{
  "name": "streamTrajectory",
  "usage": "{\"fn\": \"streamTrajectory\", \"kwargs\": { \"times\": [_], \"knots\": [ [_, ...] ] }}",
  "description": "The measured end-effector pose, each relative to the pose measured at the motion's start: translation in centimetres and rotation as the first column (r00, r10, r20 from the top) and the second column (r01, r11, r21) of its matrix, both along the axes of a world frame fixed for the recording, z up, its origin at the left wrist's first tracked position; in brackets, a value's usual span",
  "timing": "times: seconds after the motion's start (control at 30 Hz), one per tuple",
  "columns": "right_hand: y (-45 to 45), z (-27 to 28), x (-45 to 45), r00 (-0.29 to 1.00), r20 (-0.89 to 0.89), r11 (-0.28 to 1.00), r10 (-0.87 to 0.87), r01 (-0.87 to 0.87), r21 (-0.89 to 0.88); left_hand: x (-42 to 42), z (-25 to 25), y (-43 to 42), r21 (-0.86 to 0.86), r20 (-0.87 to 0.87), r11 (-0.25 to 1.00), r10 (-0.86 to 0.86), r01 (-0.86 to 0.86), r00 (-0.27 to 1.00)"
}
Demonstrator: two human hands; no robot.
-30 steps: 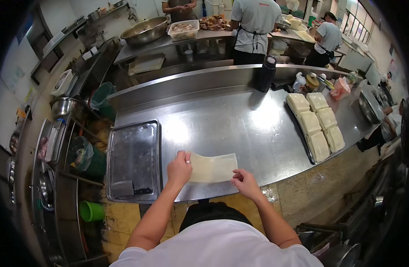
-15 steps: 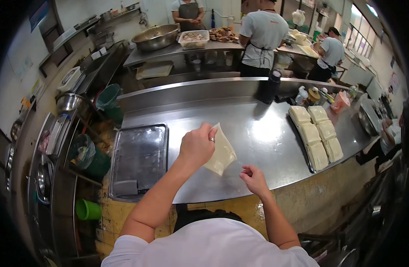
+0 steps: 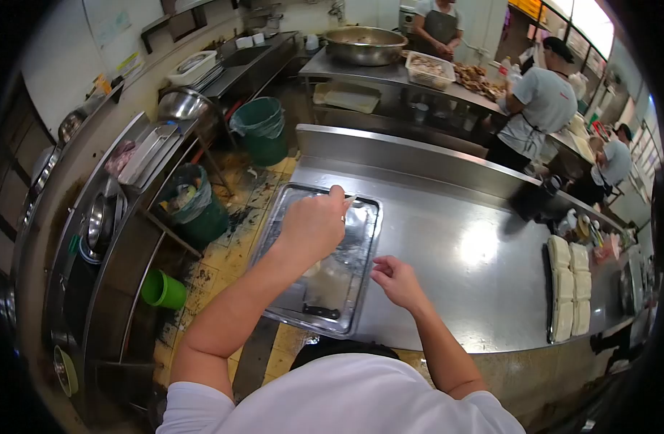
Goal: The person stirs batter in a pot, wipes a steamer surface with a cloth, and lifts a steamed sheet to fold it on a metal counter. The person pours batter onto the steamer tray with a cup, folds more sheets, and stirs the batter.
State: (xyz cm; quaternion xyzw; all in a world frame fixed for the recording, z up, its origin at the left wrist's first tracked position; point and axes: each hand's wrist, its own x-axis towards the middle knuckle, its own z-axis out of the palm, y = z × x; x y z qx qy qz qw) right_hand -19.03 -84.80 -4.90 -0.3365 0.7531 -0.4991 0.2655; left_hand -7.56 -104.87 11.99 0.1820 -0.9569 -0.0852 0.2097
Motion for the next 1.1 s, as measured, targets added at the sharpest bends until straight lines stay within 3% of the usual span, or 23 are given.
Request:
{"fn": "streamTrajectory", "kwargs": {
  "times": [0.13, 0.23, 0.33, 0.43, 0.53, 0.63, 0.67, 0.77, 0.83, 0.9, 0.97, 1.1],
  "knots": [
    [-7.7, 0.4, 2.5, 0.996, 0.052, 0.995, 0.068, -0.064, -0.072, 1.6, -2.3, -5.7, -0.027, 0.072, 1.0, 0.003, -0.001, 0.997],
    [-10.5, -0.8, 3.4, 0.989, 0.151, 0.998, -0.003, 0.013, -0.062, 1.5, -4.8, -8.1, -0.013, 0.189, 1.0, 0.001, 0.001, 0.982],
    [-11.4, -2.7, 3.0, 0.913, 0.399, 0.984, -0.087, 0.141, -0.109, 0.5, -7.9, -8.2, 0.049, 0.24, 0.998, -0.051, 0.04, 0.97],
    [-11.0, -4.8, 1.7, 0.77, 0.617, 0.956, -0.162, 0.278, -0.096, -1.4, -12.1, -6.5, 0.165, 0.187, 0.977, -0.166, 0.136, 0.968],
    [-10.2, -6.9, -0.1, 0.518, 0.853, 0.935, -0.062, 0.33, -0.132, -4.4, -16.4, -3.7, 0.297, 0.229, 0.943, -0.222, 0.149, 0.948],
    [-10.4, -7.6, -1.2, 0.273, 0.962, 0.912, -0.025, 0.401, -0.09, -5.9, -20.5, -1.5, 0.408, 0.208, 0.891, -0.301, 0.197, 0.931],
    [-10.1, -7.6, -1.4, 0.263, 0.965, 0.918, 0.006, 0.381, -0.11, -6.1, -20.9, -1.3, 0.473, 0.265, 0.867, -0.31, 0.157, 0.913],
    [-10.1, -15.6, -3.4, 0.364, 0.926, 0.942, -0.098, 0.335, -0.032, -4.6, -19.1, -3.1, 0.531, 0.224, 0.84, -0.265, 0.11, 0.938],
    [-10.0, -15.5, -3.0, 0.571, 0.792, 0.948, -0.217, 0.316, 0.032, -3.2, -22.4, -6.9, 0.614, 0.179, 0.789, -0.106, -0.027, 0.978],
    [-10.2, -14.3, -2.8, 0.747, 0.587, 0.945, -0.311, 0.31, 0.106, -0.3, -25.7, -10.9, 0.515, 0.163, 0.83, 0.151, -0.214, 0.975],
    [-10.3, -13.3, -2.4, 0.868, 0.328, 0.926, -0.372, 0.32, 0.202, 3.1, -28.0, -14.4, 0.317, 0.227, 0.856, 0.349, -0.408, 0.909],
    [-10.1, -17.2, -3.2, 0.933, 0.083, 0.919, -0.351, 0.327, 0.22, 5.1, -28.4, -16.4, 0.306, 0.501, 0.725, 0.429, -0.617, 0.752]
  ]
}}
